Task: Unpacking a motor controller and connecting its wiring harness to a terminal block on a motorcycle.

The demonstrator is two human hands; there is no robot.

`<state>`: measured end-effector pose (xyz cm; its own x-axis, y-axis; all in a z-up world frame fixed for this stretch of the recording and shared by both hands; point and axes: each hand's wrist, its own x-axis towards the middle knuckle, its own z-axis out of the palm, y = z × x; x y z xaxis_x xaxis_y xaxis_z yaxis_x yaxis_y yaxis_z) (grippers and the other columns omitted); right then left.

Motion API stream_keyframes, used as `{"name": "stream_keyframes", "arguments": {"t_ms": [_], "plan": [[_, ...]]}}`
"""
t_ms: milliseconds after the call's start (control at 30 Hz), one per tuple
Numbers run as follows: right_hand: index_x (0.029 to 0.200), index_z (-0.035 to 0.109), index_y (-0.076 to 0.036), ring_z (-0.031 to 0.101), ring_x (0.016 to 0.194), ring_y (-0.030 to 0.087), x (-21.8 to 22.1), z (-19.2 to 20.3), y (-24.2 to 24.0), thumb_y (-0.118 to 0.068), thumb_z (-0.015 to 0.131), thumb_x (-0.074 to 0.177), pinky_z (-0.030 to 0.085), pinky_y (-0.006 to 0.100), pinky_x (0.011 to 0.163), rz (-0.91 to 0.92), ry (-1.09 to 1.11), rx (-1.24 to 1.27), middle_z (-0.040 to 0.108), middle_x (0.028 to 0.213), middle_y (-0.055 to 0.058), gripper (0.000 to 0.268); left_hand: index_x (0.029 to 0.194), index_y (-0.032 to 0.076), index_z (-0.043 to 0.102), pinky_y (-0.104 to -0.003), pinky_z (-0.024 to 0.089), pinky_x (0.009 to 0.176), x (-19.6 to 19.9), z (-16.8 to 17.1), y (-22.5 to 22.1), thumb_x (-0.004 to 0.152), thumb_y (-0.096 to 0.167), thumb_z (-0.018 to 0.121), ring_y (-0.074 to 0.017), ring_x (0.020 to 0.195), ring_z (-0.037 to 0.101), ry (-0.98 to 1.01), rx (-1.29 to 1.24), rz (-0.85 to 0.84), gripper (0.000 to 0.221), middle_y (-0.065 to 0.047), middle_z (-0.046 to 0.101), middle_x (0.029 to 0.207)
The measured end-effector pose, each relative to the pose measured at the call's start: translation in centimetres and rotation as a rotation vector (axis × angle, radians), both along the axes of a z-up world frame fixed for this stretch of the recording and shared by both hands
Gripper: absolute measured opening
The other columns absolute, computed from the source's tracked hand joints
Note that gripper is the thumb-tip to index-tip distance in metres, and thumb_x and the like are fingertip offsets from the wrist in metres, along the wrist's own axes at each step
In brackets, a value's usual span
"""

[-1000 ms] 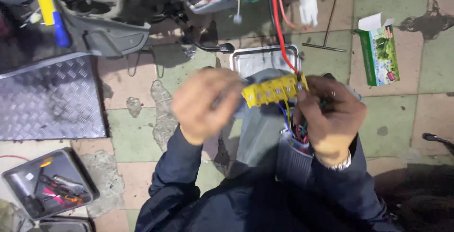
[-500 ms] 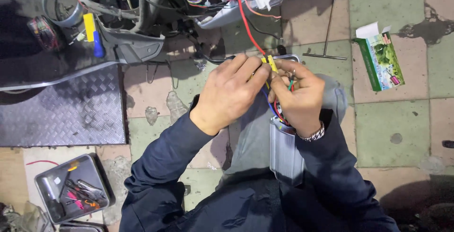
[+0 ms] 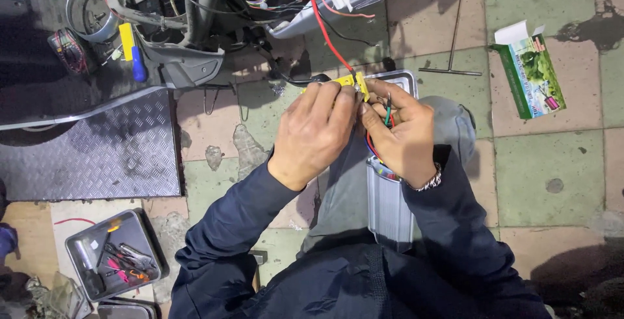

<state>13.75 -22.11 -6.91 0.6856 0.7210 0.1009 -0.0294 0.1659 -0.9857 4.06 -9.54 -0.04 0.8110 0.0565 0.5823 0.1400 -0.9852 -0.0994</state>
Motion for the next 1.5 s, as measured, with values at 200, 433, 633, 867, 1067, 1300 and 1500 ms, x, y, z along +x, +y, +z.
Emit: {"name": "stream_keyframes", "arguments": {"t_ms": [200, 433, 633, 867, 1067, 1300, 1500], "plan": [[0.123, 0.066, 0.01, 0.065, 0.073, 0.013, 0.0, 0.9, 0.0, 0.015, 0.065, 0.093, 0.055, 0.033, 0.058, -0.053, -0.158, -0.035, 0.071, 0.094, 0.022, 0.031, 0.089, 0.003, 0.066, -0.036, 0.056, 0.055, 0.5, 0.5, -1.1, 0.095, 0.017, 0.071, -0.0274, 0.069, 0.065, -0.026, -0.26, 0.126, 0.016, -0.006, 0.052, 0.074], [0.123, 0.067, 0.01, 0.065, 0.071, 0.014, 0.2, 1.0, 0.2, 0.014, 0.066, 0.093, 0.056, 0.035, 0.058, -0.053, -0.155, -0.01, 0.072, 0.094, 0.024, 0.03, 0.097, 0.003, 0.066, -0.035, 0.059, 0.06, 0.5, 0.3, -1.7, 0.094, 0.012, 0.072, -0.0272, 0.074, 0.067, 0.003, -0.145, 0.159, 0.012, -0.009, 0.056, 0.083], [0.125, 0.064, 0.012, 0.068, 0.06, 0.02, 0.3, -0.1, 0.3, 0.014, 0.063, 0.095, 0.055, 0.034, 0.053, -0.007, -0.086, 0.066, 0.072, 0.095, 0.026, 0.029, 0.107, 0.005, 0.071, -0.036, 0.061, 0.074, 0.0, -0.5, 0.0, 0.096, 0.008, 0.071, -0.03, 0.086, 0.071, -0.075, -0.345, -0.036, 0.012, -0.009, 0.066, 0.094], [0.126, 0.059, 0.016, 0.071, 0.056, 0.027, 0.4, -0.1, 0.3, 0.014, 0.06, 0.096, 0.055, 0.035, 0.051, 0.036, -0.013, 0.129, 0.07, 0.095, 0.03, 0.03, 0.107, 0.005, 0.072, -0.037, 0.061, 0.074, 0.1, 0.1, -0.4, 0.098, 0.007, 0.069, -0.0299, 0.086, 0.072, -0.126, -0.374, -0.069, 0.01, -0.01, 0.068, 0.097], [0.127, 0.058, 0.017, 0.073, 0.063, 0.028, 0.7, -0.6, 0.3, 0.012, 0.061, 0.097, 0.058, 0.035, 0.053, 0.057, 0.046, 0.146, 0.069, 0.098, 0.03, 0.03, 0.111, 0.009, 0.074, -0.035, 0.061, 0.074, -0.1, -1.4, 0.5, 0.099, 0.007, 0.064, -0.0268, 0.083, 0.071, -0.141, -0.227, -0.118, 0.016, -0.009, 0.068, 0.099], [0.128, 0.058, 0.015, 0.071, 0.058, 0.028, 0.7, -0.2, 0.4, 0.012, 0.061, 0.097, 0.057, 0.034, 0.053, 0.081, 0.069, 0.178, 0.068, 0.096, 0.03, 0.031, 0.104, 0.002, 0.074, -0.037, 0.061, 0.069, 0.4, -2.2, 0.4, 0.091, 0.005, 0.075, -0.0299, 0.073, 0.069, -0.262, -0.15, -0.15, 0.013, -0.016, 0.068, 0.094], [0.127, 0.058, 0.016, 0.074, 0.066, 0.027, 0.9, 0.0, 0.3, 0.011, 0.062, 0.097, 0.059, 0.035, 0.056, 0.087, 0.093, 0.158, 0.07, 0.098, 0.028, 0.03, 0.096, 0.003, 0.077, -0.04, 0.06, 0.068, 0.8, -3.1, -0.5, 0.089, 0.009, 0.08, -0.0307, 0.074, 0.068, -0.4, -0.382, -0.096, 0.01, -0.013, 0.068, 0.09]]}}
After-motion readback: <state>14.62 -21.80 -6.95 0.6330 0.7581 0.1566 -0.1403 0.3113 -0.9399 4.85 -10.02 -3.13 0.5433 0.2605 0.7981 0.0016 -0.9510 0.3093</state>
